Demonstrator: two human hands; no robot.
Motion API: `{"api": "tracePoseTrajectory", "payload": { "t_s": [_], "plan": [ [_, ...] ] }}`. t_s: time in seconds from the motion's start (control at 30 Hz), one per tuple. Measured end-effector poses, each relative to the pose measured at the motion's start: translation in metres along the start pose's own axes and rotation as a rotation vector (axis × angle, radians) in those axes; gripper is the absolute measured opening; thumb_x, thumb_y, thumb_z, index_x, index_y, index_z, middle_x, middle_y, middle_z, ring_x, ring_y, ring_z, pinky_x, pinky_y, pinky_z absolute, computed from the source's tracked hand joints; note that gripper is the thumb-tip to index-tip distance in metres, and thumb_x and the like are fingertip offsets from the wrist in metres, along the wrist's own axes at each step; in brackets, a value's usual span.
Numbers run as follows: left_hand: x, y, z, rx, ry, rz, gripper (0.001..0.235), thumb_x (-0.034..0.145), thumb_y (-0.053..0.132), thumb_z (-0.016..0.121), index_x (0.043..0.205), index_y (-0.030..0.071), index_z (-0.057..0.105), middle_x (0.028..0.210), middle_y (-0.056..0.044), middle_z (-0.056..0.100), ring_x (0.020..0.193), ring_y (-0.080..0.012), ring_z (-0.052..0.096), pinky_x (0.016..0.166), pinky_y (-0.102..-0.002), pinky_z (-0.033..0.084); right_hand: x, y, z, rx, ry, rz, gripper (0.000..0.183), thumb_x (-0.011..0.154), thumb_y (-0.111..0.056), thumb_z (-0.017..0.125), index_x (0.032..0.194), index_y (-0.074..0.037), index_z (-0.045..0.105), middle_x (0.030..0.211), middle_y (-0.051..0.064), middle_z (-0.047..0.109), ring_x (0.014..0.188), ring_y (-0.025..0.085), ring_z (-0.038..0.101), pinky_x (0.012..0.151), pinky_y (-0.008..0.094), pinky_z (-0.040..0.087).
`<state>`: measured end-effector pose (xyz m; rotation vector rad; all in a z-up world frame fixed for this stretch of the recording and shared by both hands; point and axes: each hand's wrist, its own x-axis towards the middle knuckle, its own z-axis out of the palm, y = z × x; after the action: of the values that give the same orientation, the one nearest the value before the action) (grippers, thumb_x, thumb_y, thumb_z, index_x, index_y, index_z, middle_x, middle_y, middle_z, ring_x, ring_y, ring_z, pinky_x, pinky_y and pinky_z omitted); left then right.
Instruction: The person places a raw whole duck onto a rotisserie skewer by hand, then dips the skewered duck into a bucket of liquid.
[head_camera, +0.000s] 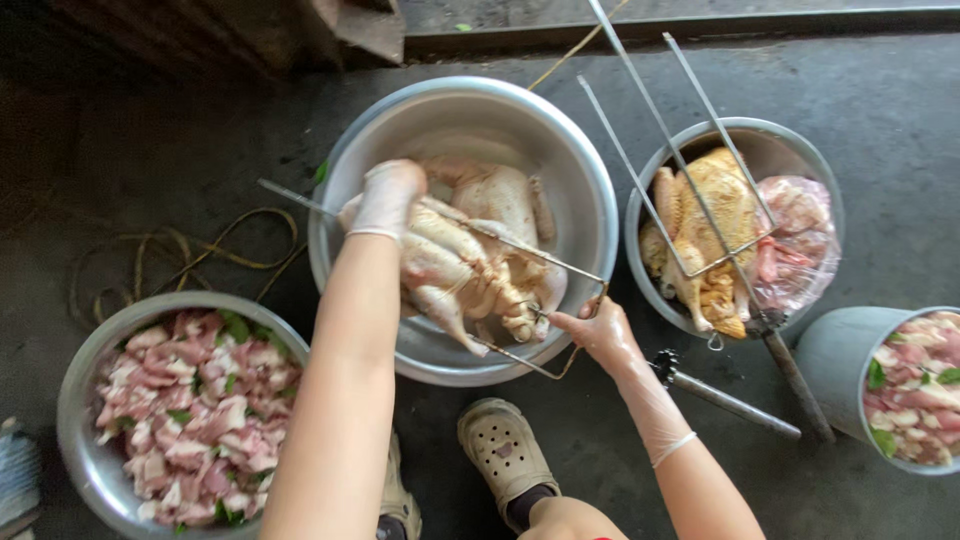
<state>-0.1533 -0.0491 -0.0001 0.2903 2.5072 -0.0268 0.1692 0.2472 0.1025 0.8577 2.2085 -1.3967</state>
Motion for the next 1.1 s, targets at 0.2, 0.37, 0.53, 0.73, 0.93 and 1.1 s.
{"api": "tracePoseTrajectory", "payload": {
  "t_s": [0.2,0.37,0.53,0.73,0.93,1.1],
  "plan": [
    [-0.018,-0.015,-0.023,-0.289,-0.171,-0.029,0.030,0.079,0.017,0.074,0.103,0.001,0.076,0.112,-0.015,0.072,0.101,-0.0276,0.067,0.087,-0.042,0.054,0.002,0.008,0.001,0.088,0.019,-0.158,0.051,0.069,-0.030,0.094,0.080,-0.007,0.050,0.067,-0.001,0.056,0.057,0.008,0.053,0.048,0.028,0.046],
    [-0.059,-0.022,-0.022,-0.702,-0.149,-0.141,0.034,0.071,0.020,0.084,0.096,-0.003,0.078,0.101,-0.013,0.077,0.087,-0.0203,0.069,0.077,-0.035,0.056,0.001,0.020,0.006,0.336,-0.064,0.049,0.036,0.094,-0.041,0.070,0.084,-0.007,0.061,0.062,0.002,0.051,0.050,0.011,0.047,0.047,0.027,0.043],
    [-0.067,-0.030,-0.010,-1.004,-0.016,-0.010,0.028,0.072,0.016,0.080,0.091,-0.005,0.079,0.088,-0.010,0.079,0.074,-0.0159,0.068,0.067,-0.031,0.055,-0.003,0.019,-0.001,0.333,-0.086,0.111,0.064,0.102,-0.060,0.039,0.070,-0.006,0.050,0.052,0.009,0.054,0.042,0.015,0.047,0.039,0.029,0.031],
    [-0.071,-0.053,0.007,-1.182,0.184,-0.014,0.024,0.078,0.017,0.076,0.089,-0.005,0.077,0.079,-0.007,0.074,0.067,-0.0131,0.064,0.062,-0.028,0.052,0.002,0.019,0.002,0.374,-0.022,0.159,0.066,0.103,-0.065,0.039,0.066,-0.010,0.044,0.053,0.005,0.048,0.042,0.016,0.050,0.038,0.029,0.028],
    [-0.088,-0.064,0.023,-1.195,0.230,-0.067,0.025,0.077,0.017,0.075,0.089,-0.005,0.076,0.078,-0.007,0.073,0.066,-0.0135,0.064,0.061,-0.029,0.053,-0.001,0.026,0.005,0.357,0.033,0.206,0.066,0.101,-0.064,0.043,0.068,-0.008,0.047,0.054,0.006,0.051,0.041,0.018,0.051,0.038,0.029,0.031],
    [-0.110,-0.064,0.025,-1.102,0.312,-0.110,0.030,0.074,0.017,0.076,0.092,-0.007,0.076,0.079,-0.011,0.075,0.068,-0.0158,0.068,0.065,-0.030,0.055,-0.006,0.026,0.008,0.361,0.039,0.243,0.064,0.102,-0.064,0.045,0.070,-0.009,0.046,0.054,0.008,0.052,0.041,0.019,0.051,0.039,0.030,0.028]
  ]
}}
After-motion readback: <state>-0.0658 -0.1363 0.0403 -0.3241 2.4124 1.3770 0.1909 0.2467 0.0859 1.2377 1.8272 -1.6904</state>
